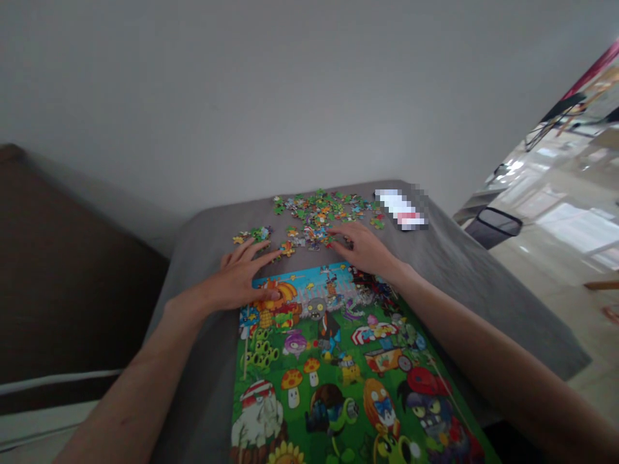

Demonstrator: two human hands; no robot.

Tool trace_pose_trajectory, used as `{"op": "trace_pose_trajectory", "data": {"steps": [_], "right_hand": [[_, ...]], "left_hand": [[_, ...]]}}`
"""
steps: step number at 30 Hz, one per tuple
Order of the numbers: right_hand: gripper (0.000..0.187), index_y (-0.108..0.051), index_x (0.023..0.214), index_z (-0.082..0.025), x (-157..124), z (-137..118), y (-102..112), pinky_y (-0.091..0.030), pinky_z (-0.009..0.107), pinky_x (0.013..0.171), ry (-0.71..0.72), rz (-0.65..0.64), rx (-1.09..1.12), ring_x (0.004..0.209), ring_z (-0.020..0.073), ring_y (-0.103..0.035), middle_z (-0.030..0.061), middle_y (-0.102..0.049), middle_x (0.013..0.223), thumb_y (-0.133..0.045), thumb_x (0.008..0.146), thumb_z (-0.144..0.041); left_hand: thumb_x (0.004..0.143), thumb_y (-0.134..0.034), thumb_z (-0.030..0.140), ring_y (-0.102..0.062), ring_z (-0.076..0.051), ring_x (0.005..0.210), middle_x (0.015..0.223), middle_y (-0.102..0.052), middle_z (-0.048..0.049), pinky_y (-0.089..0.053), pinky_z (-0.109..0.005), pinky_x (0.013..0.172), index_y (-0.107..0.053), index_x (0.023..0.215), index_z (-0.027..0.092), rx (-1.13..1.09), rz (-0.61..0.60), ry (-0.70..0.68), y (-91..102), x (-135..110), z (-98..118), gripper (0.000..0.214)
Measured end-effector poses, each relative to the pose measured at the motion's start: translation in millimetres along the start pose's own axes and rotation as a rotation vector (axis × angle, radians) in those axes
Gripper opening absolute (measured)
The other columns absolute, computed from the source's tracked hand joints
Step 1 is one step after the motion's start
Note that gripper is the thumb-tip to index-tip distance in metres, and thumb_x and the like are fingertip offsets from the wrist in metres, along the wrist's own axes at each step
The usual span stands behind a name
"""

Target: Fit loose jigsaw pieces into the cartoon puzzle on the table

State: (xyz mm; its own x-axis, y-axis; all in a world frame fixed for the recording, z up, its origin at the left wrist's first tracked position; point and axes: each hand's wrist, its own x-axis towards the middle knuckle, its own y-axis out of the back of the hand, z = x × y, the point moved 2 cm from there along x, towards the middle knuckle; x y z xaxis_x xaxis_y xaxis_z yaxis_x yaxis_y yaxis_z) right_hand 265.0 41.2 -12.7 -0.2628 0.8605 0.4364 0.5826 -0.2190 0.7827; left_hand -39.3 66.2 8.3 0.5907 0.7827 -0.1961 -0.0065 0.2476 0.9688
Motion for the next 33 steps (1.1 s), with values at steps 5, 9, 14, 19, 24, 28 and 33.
{"op": "trace_pose_trajectory", "data": {"steps": [5,9,14,19,24,28,33], "right_hand": [[0.032,-0.070,0.128,-0.014,27.5,5.8,-6.3,-0.048,0.047,0.111,-0.021,-0.050,-0.089,0.124,0.0274,-0.065,0.0153,-0.073,0.130,-0.060,0.098,-0.021],[0.030,-0.071,0.127,-0.016,46.7,1.4,-15.1,-0.047,0.046,0.112,-0.017,-0.124,-0.165,0.126,0.0269,-0.064,0.0136,-0.073,0.130,-0.059,0.101,-0.023],[0.031,-0.076,0.116,-0.016,64.2,-15.0,-31.8,-0.049,0.047,0.107,-0.076,-0.156,-0.347,0.120,0.0303,-0.065,0.0155,-0.075,0.121,-0.057,0.104,-0.037],[0.034,-0.079,0.108,-0.014,79.3,-23.6,-44.6,-0.048,0.052,0.107,-0.207,-0.191,-0.335,0.124,0.0366,-0.061,0.0194,-0.072,0.121,-0.067,0.097,-0.044],[0.019,-0.080,0.103,-0.017,86.0,-22.2,-48.0,-0.053,0.047,0.100,-0.228,-0.224,-0.234,0.113,0.0318,-0.068,0.0150,-0.076,0.111,-0.072,0.091,-0.031],[0.020,-0.079,0.107,-0.018,82.4,-14.6,-40.9,-0.053,0.043,0.100,-0.201,-0.235,-0.125,0.110,0.0275,-0.070,0.0116,-0.078,0.113,-0.074,0.089,-0.023],[0.026,-0.077,0.116,-0.017,76.8,-6.8,-34.6,-0.055,0.034,0.094,-0.205,-0.200,-0.005,0.104,0.0204,-0.073,0.0085,-0.079,0.114,-0.072,0.091,-0.018]], "left_hand": [[0.080,-0.070,0.075,-0.013,-0.043,0.160,0.173,-0.025,-0.0111,-0.024,-0.065,0.124,-0.039,0.161,0.034,-0.008,-0.019,0.005,0.3,-1.4,0.4,0.096],[0.080,-0.070,0.075,-0.016,-0.045,0.159,0.173,-0.027,-0.0116,-0.025,-0.067,0.123,-0.040,0.161,0.035,-0.012,0.006,-0.016,0.0,-2.0,-1.6,0.095],[0.079,-0.070,0.077,-0.014,-0.043,0.160,0.173,-0.025,-0.0119,-0.025,-0.065,0.124,-0.040,0.161,0.034,-0.020,-0.005,-0.021,0.3,-2.2,-1.2,0.097],[0.081,-0.069,0.076,-0.014,-0.043,0.160,0.174,-0.023,-0.0125,-0.024,-0.065,0.124,-0.040,0.161,0.032,-0.034,-0.012,-0.020,2.5,-3.5,1.9,0.096],[0.081,-0.069,0.075,-0.011,-0.042,0.161,0.175,-0.019,-0.0132,-0.022,-0.064,0.125,-0.038,0.162,0.031,-0.039,-0.033,-0.016,3.0,-3.9,2.1,0.097],[0.081,-0.068,0.075,-0.012,-0.041,0.161,0.174,-0.022,-0.0115,-0.022,-0.065,0.124,-0.038,0.162,0.032,-0.030,-0.035,-0.007,1.5,-2.2,0.8,0.096],[0.079,-0.067,0.077,-0.017,-0.044,0.159,0.174,-0.025,-0.0105,-0.024,-0.065,0.124,-0.040,0.161,0.033,-0.023,-0.010,0.001,-1.5,2.7,-3.6,0.097]]}}
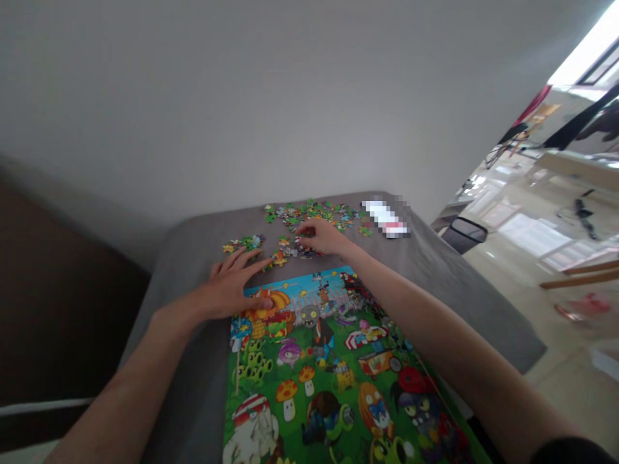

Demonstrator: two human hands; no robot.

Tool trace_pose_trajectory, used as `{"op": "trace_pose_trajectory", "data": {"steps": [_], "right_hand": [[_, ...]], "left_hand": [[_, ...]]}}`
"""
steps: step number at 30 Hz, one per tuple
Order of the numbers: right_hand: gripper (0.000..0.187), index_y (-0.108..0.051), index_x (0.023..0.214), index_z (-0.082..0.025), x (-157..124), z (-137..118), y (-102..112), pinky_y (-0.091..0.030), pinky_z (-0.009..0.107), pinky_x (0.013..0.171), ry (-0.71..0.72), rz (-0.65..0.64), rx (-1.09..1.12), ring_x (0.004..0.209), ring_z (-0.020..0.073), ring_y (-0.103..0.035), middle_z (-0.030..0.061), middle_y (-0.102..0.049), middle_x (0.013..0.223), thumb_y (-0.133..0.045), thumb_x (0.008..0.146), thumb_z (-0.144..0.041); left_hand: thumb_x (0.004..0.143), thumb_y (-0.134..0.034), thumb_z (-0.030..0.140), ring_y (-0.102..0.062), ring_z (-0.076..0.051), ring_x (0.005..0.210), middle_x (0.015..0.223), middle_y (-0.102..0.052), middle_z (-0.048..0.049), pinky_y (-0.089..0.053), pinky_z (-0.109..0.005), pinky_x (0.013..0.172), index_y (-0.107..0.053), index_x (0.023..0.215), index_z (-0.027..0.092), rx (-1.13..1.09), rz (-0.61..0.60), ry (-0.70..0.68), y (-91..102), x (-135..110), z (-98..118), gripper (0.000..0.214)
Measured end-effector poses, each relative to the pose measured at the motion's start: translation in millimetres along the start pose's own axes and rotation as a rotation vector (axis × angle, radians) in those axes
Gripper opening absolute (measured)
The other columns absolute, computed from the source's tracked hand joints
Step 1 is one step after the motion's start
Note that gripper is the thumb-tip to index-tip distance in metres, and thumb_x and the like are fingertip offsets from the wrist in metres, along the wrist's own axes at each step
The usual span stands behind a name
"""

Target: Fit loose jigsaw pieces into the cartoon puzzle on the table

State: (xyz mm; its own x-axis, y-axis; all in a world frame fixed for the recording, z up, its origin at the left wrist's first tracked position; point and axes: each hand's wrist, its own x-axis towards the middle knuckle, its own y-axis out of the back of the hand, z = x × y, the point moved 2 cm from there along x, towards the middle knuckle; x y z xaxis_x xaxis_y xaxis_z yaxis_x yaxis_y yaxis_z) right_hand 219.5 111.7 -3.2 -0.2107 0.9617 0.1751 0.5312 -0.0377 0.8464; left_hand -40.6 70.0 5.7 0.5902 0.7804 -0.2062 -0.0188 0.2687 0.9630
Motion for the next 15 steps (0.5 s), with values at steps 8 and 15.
{"op": "trace_pose_trajectory", "data": {"steps": [8,15], "right_hand": [[0.022,-0.079,0.109,-0.019,6.5,13.7,16.0,-0.054,0.035,0.097,0.033,0.237,0.140,0.104,0.0198,-0.073,0.0065,-0.080,0.112,-0.062,0.096,-0.017],[0.025,-0.081,0.102,-0.019,-10.8,89.7,71.3,-0.056,0.036,0.091,-0.093,0.552,0.176,0.093,0.0210,-0.073,0.0051,-0.081,0.101,-0.059,0.089,-0.018]], "left_hand": [[0.080,-0.057,0.083,-0.013,-0.045,0.160,0.175,-0.020,-0.0078,-0.022,-0.063,0.124,-0.035,0.164,0.031,0.023,-0.033,0.029,-3.6,2.6,-7.1,0.101],[0.079,-0.059,0.083,-0.018,-0.048,0.157,0.174,-0.023,-0.0083,-0.024,-0.064,0.123,-0.037,0.163,0.031,0.019,-0.039,0.040,-6.3,7.1,-10.0,0.102]]}}
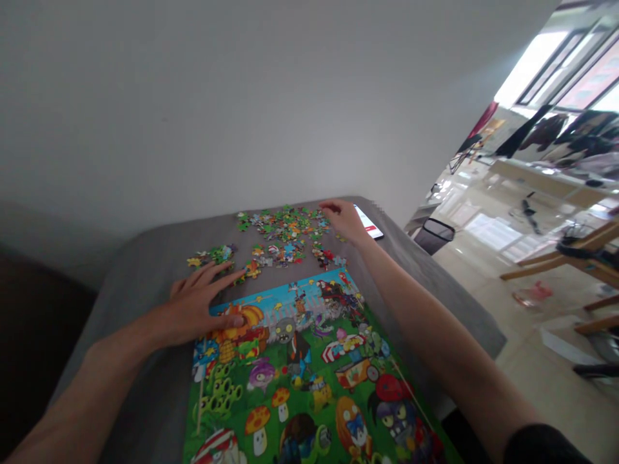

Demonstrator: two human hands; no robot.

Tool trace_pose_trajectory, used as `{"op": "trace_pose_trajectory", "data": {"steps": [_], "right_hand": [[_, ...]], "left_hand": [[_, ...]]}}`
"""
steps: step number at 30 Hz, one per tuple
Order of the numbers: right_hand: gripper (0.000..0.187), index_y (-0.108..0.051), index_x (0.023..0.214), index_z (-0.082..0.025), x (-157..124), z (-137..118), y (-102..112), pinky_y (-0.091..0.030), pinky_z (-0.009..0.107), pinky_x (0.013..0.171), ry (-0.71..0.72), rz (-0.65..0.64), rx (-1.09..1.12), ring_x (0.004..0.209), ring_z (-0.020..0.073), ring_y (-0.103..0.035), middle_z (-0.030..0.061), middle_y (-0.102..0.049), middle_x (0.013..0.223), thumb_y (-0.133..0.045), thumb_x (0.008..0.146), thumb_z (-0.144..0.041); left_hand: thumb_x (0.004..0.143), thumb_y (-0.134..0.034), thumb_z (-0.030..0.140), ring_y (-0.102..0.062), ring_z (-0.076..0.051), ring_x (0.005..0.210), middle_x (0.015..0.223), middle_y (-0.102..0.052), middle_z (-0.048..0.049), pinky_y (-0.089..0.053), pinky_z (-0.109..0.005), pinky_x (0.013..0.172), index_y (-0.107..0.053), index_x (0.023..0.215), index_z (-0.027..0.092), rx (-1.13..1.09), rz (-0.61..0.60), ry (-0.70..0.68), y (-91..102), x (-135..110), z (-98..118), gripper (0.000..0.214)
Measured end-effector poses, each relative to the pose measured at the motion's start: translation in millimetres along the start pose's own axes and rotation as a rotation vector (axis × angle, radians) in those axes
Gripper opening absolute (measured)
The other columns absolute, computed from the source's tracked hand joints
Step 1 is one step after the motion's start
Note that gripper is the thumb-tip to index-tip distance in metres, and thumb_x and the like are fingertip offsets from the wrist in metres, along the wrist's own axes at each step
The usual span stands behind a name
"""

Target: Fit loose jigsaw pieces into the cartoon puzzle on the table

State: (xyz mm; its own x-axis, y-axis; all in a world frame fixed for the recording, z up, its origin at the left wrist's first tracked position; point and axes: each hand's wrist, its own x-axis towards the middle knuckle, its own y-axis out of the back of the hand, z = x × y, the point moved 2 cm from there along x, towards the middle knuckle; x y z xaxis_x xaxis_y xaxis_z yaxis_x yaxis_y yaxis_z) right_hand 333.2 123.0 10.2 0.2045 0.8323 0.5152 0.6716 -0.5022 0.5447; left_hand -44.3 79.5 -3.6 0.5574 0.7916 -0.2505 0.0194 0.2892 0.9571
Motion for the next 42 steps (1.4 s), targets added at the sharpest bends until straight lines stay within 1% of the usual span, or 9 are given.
{"op": "trace_pose_trajectory", "data": {"steps": [3,6,14,22,28,32,35,38,42], "right_hand": [[0.028,-0.079,0.104,-0.018,-6.8,28.9,15.8,-0.056,0.038,0.092,-0.036,0.066,-0.048,0.094,0.0229,-0.073,0.0080,-0.081,0.102,-0.055,0.090,-0.019],[0.028,-0.079,0.104,-0.018,-15.1,47.4,22.4,-0.054,0.039,0.095,-0.034,0.070,-0.096,0.096,0.0231,-0.072,0.0091,-0.080,0.105,-0.054,0.090,-0.019],[0.027,-0.078,0.106,-0.019,-36.1,62.0,37.6,-0.048,0.048,0.104,0.033,0.003,-0.260,0.106,0.0297,-0.068,0.0125,-0.078,0.111,-0.055,0.091,-0.017],[0.028,-0.078,0.111,-0.019,-46.8,42.4,29.9,-0.046,0.046,0.104,0.144,-0.140,-0.363,0.110,0.0300,-0.066,0.0114,-0.078,0.109,-0.056,0.093,-0.016],[0.027,-0.075,0.118,-0.019,-55.6,13.3,18.1,-0.044,0.044,0.107,0.227,-0.276,-0.258,0.116,0.0268,-0.066,0.0104,-0.077,0.119,-0.057,0.100,-0.024],[0.033,-0.072,0.128,-0.022,-66.6,-4.4,6.6,-0.039,0.049,0.113,0.295,-0.422,-0.269,0.130,0.0288,-0.057,0.0118,-0.070,0.132,-0.062,0.101,-0.037],[0.032,-0.073,0.129,-0.025,-72.9,-11.0,0.0,-0.040,0.051,0.112,0.298,-0.520,-0.303,0.128,0.0300,-0.056,0.0115,-0.068,0.131,-0.064,0.101,-0.038],[0.029,-0.075,0.125,-0.024,-75.8,-13.9,0.0,-0.042,0.050,0.109,0.299,-0.541,-0.298,0.123,0.0294,-0.059,0.0113,-0.069,0.127,-0.060,0.103,-0.035],[0.028,-0.075,0.123,-0.025,-72.2,-19.7,-1.0,-0.043,0.048,0.108,0.282,-0.489,-0.287,0.121,0.0274,-0.061,0.0098,-0.072,0.123,-0.056,0.105,-0.035]], "left_hand": [[0.083,-0.057,0.081,-0.022,-0.047,0.157,0.174,-0.024,-0.0106,-0.024,-0.065,0.122,-0.037,0.163,0.029,0.008,0.018,-0.023,-0.8,0.3,-0.7,0.098],[0.087,-0.054,0.078,-0.026,-0.046,0.156,0.174,-0.023,-0.0116,-0.024,-0.065,0.121,-0.035,0.164,0.028,0.023,0.035,-0.035,-2.6,0.4,-3.4,0.094],[0.084,-0.053,0.079,-0.028,-0.046,0.155,0.175,-0.022,-0.0049,-0.029,-0.065,0.120,-0.031,0.165,0.036,0.068,0.066,-0.024,-15.8,8.0,-21.0,0.094],[0.086,-0.049,0.077,-0.027,-0.042,0.156,0.175,-0.020,-0.0046,-0.027,-0.065,0.121,-0.031,0.165,0.034,0.090,0.048,-0.016,-14.7,5.2,-18.8,0.092],[0.086,-0.051,0.076,-0.026,-0.042,0.157,0.176,-0.019,-0.0053,-0.026,-0.064,0.122,-0.031,0.165,0.033,0.079,0.031,-0.010,-10.8,2.9,-13.7,0.092],[0.085,-0.051,0.079,-0.026,-0.043,0.156,0.175,-0.020,-0.0066,-0.026,-0.063,0.122,-0.033,0.164,0.031,0.083,0.020,-0.001,-8.8,1.9,-10.7,0.095],[0.084,-0.053,0.080,-0.027,-0.044,0.156,0.175,-0.021,-0.0072,-0.026,-0.063,0.122,-0.034,0.164,0.031,0.074,0.021,0.003,-7.6,0.5,-8.7,0.096],[0.084,-0.054,0.080,-0.026,-0.045,0.156,0.175,-0.022,-0.0084,-0.026,-0.063,0.122,-0.035,0.164,0.031,0.046,0.025,-0.007,-4.7,-1.4,-5.2,0.096],[0.080,-0.055,0.084,-0.024,-0.046,0.157,0.174,-0.022,-0.0093,-0.024,-0.063,0.123,-0.034,0.164,0.030,0.016,-0.020,0.014,1.4,-2.5,0.9,0.103]]}}
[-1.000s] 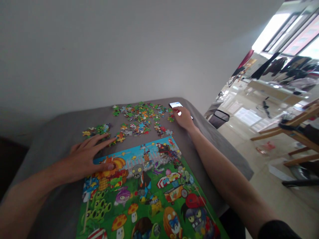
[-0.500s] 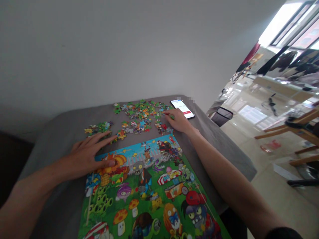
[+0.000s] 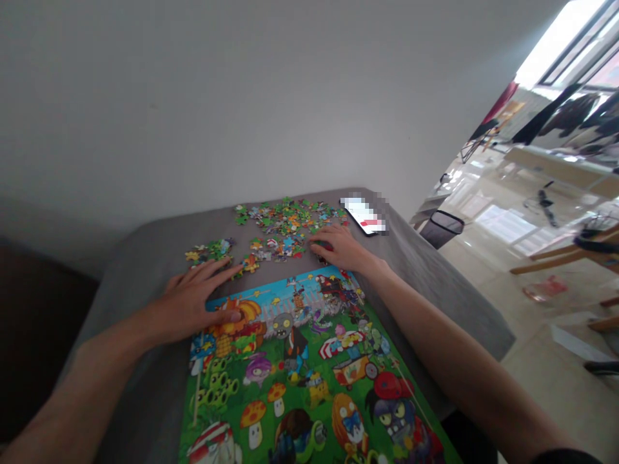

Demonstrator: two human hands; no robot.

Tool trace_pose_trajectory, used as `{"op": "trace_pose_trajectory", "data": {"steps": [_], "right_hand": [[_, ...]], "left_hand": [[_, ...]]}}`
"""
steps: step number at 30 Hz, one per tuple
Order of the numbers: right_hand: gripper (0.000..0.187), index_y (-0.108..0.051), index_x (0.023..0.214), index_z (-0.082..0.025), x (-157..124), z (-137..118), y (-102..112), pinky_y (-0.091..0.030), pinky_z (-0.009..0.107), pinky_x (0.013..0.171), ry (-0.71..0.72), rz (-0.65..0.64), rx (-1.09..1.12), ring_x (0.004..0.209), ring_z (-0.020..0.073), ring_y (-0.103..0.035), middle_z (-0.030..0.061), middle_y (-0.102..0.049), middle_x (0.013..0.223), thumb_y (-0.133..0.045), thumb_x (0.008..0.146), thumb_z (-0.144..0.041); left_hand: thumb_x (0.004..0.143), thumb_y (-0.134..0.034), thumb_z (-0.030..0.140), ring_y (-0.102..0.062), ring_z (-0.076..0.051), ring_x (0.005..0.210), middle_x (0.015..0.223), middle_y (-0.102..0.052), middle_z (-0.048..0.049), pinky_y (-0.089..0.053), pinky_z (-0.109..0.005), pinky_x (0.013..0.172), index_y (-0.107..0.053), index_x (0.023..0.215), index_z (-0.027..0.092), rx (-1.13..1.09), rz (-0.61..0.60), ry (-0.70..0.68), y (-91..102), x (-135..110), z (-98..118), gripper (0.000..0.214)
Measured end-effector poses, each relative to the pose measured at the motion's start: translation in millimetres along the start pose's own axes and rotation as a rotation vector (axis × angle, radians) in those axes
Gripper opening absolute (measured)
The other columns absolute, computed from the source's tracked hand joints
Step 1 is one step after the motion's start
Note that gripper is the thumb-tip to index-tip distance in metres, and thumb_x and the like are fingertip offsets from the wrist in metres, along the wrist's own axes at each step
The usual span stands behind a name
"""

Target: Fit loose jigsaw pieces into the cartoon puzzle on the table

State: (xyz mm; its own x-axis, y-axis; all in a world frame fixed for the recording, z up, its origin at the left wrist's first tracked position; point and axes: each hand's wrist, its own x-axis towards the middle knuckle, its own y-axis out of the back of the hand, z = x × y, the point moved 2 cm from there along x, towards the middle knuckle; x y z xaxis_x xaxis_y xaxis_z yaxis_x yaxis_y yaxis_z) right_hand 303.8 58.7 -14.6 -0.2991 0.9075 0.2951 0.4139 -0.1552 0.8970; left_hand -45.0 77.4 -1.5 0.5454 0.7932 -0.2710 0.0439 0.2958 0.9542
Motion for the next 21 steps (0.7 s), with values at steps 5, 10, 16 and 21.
{"op": "trace_pose_trajectory", "data": {"steps": [5,10,16,21], "right_hand": [[0.030,-0.075,0.122,-0.022,42.0,-21.7,-8.8,-0.041,0.047,0.111,-0.027,0.075,0.000,0.123,0.0270,-0.062,0.0108,-0.074,0.125,-0.056,0.106,-0.039],[0.039,-0.076,0.117,-0.017,92.3,-47.4,-31.1,-0.039,0.055,0.114,-0.137,0.012,-0.153,0.132,0.0359,-0.054,0.0175,-0.067,0.135,-0.067,0.098,-0.049],[0.024,-0.079,0.101,-0.017,108.3,-53.4,-45.9,-0.046,0.054,0.107,-0.252,0.060,-0.097,0.127,0.0358,-0.056,0.0161,-0.071,0.126,-0.077,0.089,-0.037],[0.026,-0.078,0.111,-0.015,100.1,-46.1,-32.1,-0.051,0.045,0.102,-0.197,0.057,0.004,0.112,0.0296,-0.067,0.0135,-0.077,0.115,-0.075,0.086,-0.022]], "left_hand": [[0.081,-0.060,0.079,-0.025,-0.044,0.157,0.174,-0.023,-0.0105,-0.024,-0.062,0.124,-0.035,0.164,0.029,-0.030,0.011,-0.051,5.3,-1.1,4.3,0.100],[0.082,-0.064,0.075,-0.024,-0.043,0.158,0.173,-0.025,-0.0109,-0.023,-0.061,0.125,-0.033,0.164,0.029,-0.016,0.005,-0.035,6.5,-3.2,5.9,0.099],[0.084,-0.063,0.073,-0.022,-0.041,0.158,0.174,-0.024,-0.0107,-0.022,-0.062,0.125,-0.031,0.165,0.031,-0.008,-0.002,-0.047,7.2,-3.1,7.9,0.097],[0.083,-0.063,0.073,-0.020,-0.041,0.159,0.174,-0.021,-0.0104,-0.021,-0.061,0.125,-0.032,0.165,0.031,-0.017,-0.010,-0.059,8.1,-4.3,10.2,0.097]]}}
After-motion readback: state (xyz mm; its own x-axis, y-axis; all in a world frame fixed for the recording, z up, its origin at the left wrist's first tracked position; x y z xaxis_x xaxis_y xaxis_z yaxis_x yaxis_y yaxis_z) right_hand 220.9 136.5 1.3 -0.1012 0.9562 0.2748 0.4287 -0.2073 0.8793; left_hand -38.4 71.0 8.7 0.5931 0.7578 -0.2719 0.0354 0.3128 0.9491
